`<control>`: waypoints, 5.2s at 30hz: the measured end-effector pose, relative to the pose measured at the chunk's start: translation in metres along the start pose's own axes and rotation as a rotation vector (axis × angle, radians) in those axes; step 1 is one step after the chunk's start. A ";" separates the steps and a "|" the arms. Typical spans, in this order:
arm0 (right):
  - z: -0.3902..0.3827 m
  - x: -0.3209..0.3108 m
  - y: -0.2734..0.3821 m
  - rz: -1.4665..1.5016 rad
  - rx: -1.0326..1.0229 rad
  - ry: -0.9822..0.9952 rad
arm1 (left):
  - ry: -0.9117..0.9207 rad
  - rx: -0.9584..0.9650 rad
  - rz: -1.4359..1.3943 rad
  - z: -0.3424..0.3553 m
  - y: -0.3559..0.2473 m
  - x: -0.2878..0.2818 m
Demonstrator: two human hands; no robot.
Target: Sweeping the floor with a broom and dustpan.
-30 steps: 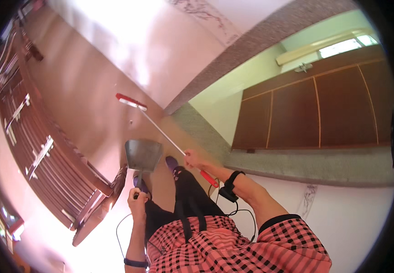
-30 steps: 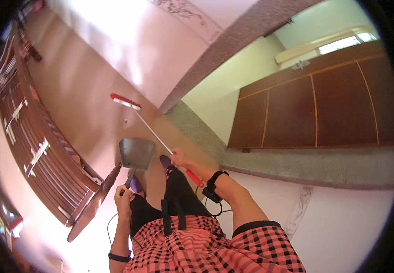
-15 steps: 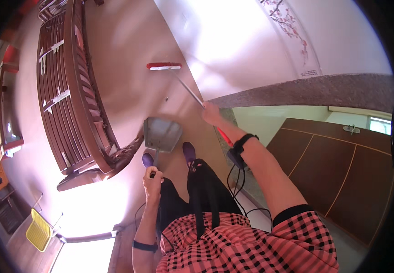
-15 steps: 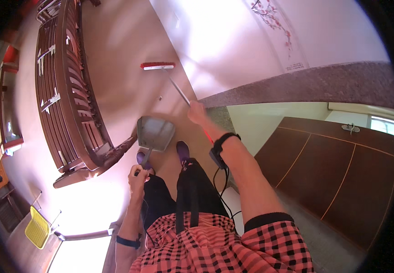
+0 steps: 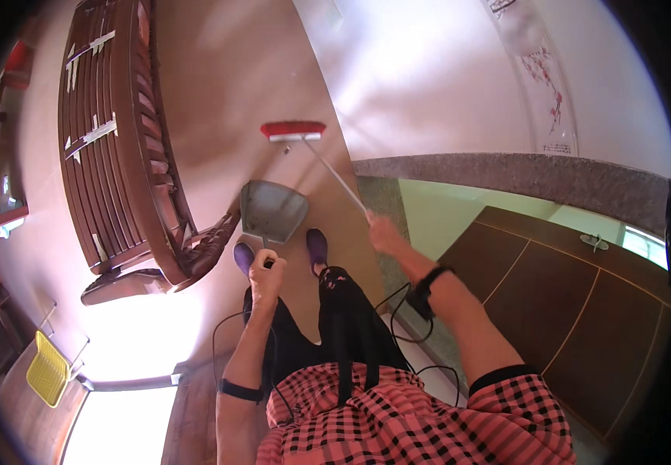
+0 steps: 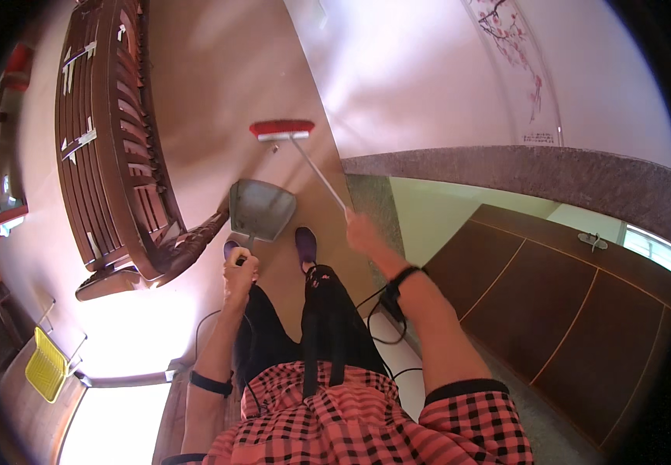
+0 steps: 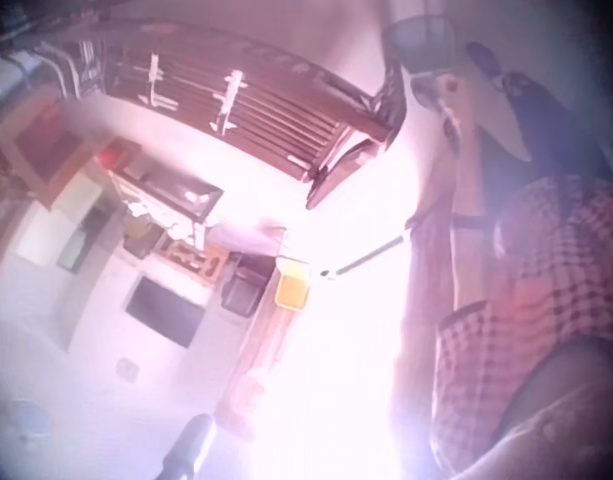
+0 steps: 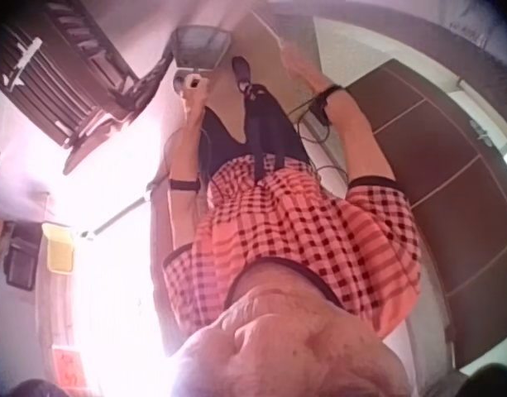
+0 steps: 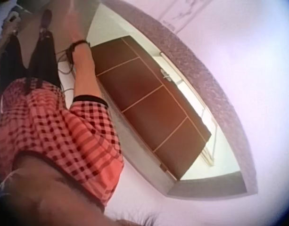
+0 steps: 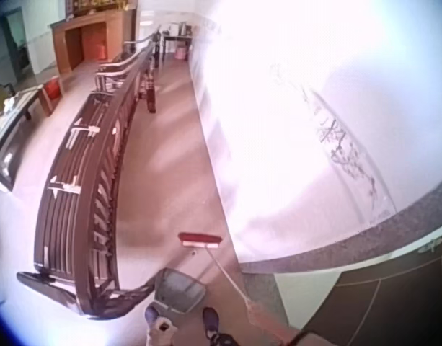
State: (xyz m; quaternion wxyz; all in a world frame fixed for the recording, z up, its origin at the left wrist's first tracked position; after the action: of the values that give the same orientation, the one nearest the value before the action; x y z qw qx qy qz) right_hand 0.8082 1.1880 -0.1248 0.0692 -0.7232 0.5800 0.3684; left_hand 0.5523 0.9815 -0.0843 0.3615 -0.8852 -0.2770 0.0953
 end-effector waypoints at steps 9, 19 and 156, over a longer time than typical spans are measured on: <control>-0.173 0.037 0.005 0.145 -0.138 0.164 | 0.000 0.185 0.242 -0.026 -0.018 0.009; -0.030 -0.032 0.029 0.116 -0.014 -0.077 | 0.012 0.223 0.304 -0.055 -0.002 0.005; -0.122 0.171 0.158 0.182 0.359 0.744 | -1.101 0.007 -0.723 -0.328 0.099 -0.546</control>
State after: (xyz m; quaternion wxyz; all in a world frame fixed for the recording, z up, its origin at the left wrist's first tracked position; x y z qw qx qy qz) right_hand 0.7327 0.9385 -0.0900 -0.0530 -0.7292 0.6820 -0.0201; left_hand 0.2630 0.4254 0.0666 0.1789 -0.5573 -0.7010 0.4075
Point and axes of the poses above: each hand's wrist, its own z-axis towards the middle knuckle, its own x-axis out of the palm, y = z × x, the point moved 10 cm from there along z, towards the middle knuckle, and after that the axes turned 11 degrees about y, right-handed, at the moved point
